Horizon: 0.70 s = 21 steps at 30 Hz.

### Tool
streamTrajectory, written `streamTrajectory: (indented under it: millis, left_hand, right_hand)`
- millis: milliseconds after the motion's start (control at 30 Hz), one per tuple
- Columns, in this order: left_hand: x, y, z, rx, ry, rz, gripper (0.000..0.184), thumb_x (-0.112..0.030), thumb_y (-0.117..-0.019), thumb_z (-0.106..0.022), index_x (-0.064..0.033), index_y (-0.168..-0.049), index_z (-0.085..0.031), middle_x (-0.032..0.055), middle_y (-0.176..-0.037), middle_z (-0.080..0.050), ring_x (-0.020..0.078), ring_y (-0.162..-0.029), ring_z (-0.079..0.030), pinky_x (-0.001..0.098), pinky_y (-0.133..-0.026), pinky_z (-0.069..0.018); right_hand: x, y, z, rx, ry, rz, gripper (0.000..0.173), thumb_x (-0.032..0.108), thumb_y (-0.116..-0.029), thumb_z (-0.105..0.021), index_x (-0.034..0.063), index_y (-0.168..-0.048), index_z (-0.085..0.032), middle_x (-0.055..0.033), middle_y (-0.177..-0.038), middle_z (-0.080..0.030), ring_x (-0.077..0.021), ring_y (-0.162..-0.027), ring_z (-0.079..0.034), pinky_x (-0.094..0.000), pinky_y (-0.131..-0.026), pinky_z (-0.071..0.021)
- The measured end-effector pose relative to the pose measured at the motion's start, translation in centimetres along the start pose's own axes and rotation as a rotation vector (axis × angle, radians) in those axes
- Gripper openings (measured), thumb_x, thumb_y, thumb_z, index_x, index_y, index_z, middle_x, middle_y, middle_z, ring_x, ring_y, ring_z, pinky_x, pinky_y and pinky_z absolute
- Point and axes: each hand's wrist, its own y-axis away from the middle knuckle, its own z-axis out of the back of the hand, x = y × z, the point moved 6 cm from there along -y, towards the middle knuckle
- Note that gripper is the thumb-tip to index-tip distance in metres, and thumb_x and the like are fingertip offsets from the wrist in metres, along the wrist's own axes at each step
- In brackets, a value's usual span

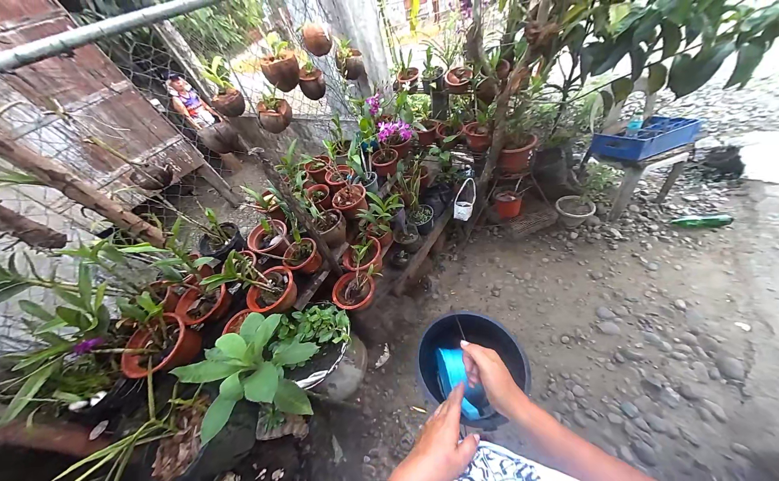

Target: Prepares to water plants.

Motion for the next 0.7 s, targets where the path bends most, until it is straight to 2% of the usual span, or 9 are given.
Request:
streamTrajectory:
  millis: [133, 233, 300, 333, 400, 467, 567, 700]
  left_hand:
    - [0.2, -0.2, 0.4, -0.131, 0.048, -0.009, 0.084, -0.024, -0.0967, -0.062, 0.0033, -0.161, -0.016, 0.0226, -0.160, -0.040, 0.0310, -0.149, -0.040, 0.0492, -0.124, -0.0301]
    - [0.2, 0.0, 1.2, -0.225, 0.232, 0.033, 0.088, -0.018, -0.0949, -0.065, 0.0040, -0.161, -0.012, 0.0235, -0.150, -0.050, 0.0280, -0.140, -0.051, 0.0440, -0.119, -0.0393]
    - [0.3, 0.1, 2.0, -0.268, 0.293, 0.072, 0.082, -0.018, -0.0951, -0.064, 0.0008, -0.161, -0.018, 0.0202, -0.136, -0.061, 0.0250, -0.126, -0.061, 0.0433, -0.111, -0.0477]
    - [0.4, 0.2, 2.3, -0.281, 0.312, 0.078, 0.074, -0.018, -0.0963, -0.063, 0.0005, -0.158, -0.027, 0.0177, -0.127, -0.066, 0.0231, -0.117, -0.066, 0.0426, -0.104, -0.0520]
    - [0.5, 0.1, 2.5, -0.298, 0.375, 0.066, 0.055, -0.019, -0.0973, -0.061, 0.0023, -0.145, -0.045, 0.0128, -0.109, -0.069, 0.0182, -0.098, -0.068, 0.0385, -0.092, -0.0557]
    - [0.7, 0.0, 2.2, -0.304, 0.435, 0.053, 0.040, -0.018, -0.0970, -0.061, 0.0029, -0.130, -0.053, 0.0092, -0.098, -0.066, 0.0145, -0.088, -0.065, 0.0350, -0.084, -0.0555]
    - [0.7, -0.2, 1.8, -0.268, 0.472, 0.042, 0.027, -0.019, -0.0989, -0.060, 0.0014, -0.116, -0.057, 0.0075, -0.092, -0.064, 0.0121, -0.082, -0.063, 0.0330, -0.079, -0.0552]
    - [1.1, -0.3, 1.4, -0.222, 0.475, 0.044, 0.024, -0.023, -0.0995, -0.061, -0.0007, -0.108, -0.058, 0.0045, -0.083, -0.060, 0.0113, -0.073, -0.059, 0.0318, -0.070, -0.0523]
  right_hand:
    - [2.0, -0.2, -1.8, 0.099, 0.041, 0.091, 0.041, 0.026, -0.1049, -0.040, 0.0109, -0.071, -0.060, 0.0020, -0.064, -0.060, -0.0101, -0.059, -0.060, -0.0283, -0.062, -0.0544]
    - [2.8, -0.1, -2.7, 0.174, 0.093, 0.204, 0.038, 0.021, -0.1024, -0.042, 0.0111, -0.073, -0.064, 0.0024, -0.072, -0.066, -0.0092, -0.072, -0.064, -0.0299, -0.075, -0.0542]
    - [3.0, -0.1, -2.7, 0.214, 0.127, 0.265, 0.036, 0.019, -0.1019, -0.042, 0.0109, -0.076, -0.066, 0.0026, -0.078, -0.069, -0.0087, -0.081, -0.064, -0.0304, -0.083, -0.0526]
    - [3.1, -0.1, -2.7, 0.235, 0.141, 0.289, 0.036, 0.018, -0.1018, -0.042, 0.0096, -0.079, -0.068, 0.0016, -0.083, -0.071, -0.0092, -0.085, -0.065, -0.0311, -0.085, -0.0528]
    - [3.0, 0.0, -2.5, 0.271, 0.158, 0.312, 0.035, 0.016, -0.1011, -0.042, 0.0075, -0.084, -0.071, -0.0012, -0.091, -0.074, -0.0105, -0.092, -0.067, -0.0321, -0.089, -0.0541]
    - [2.6, 0.1, -2.5, 0.309, 0.158, 0.318, 0.036, 0.017, -0.1015, -0.042, 0.0068, -0.085, -0.072, -0.0037, -0.096, -0.075, -0.0123, -0.095, -0.068, -0.0329, -0.090, -0.0546]
    - [2.2, 0.3, -2.6, 0.339, 0.166, 0.293, 0.035, 0.016, -0.1003, -0.041, 0.0071, -0.085, -0.072, -0.0041, -0.098, -0.076, -0.0128, -0.095, -0.069, -0.0330, -0.090, -0.0556]
    - [1.4, 0.7, -3.0, 0.355, 0.173, 0.261, 0.033, 0.015, -0.1001, -0.043, 0.0071, -0.088, -0.072, -0.0027, -0.097, -0.076, -0.0097, -0.091, -0.069, -0.0303, -0.086, -0.0557]
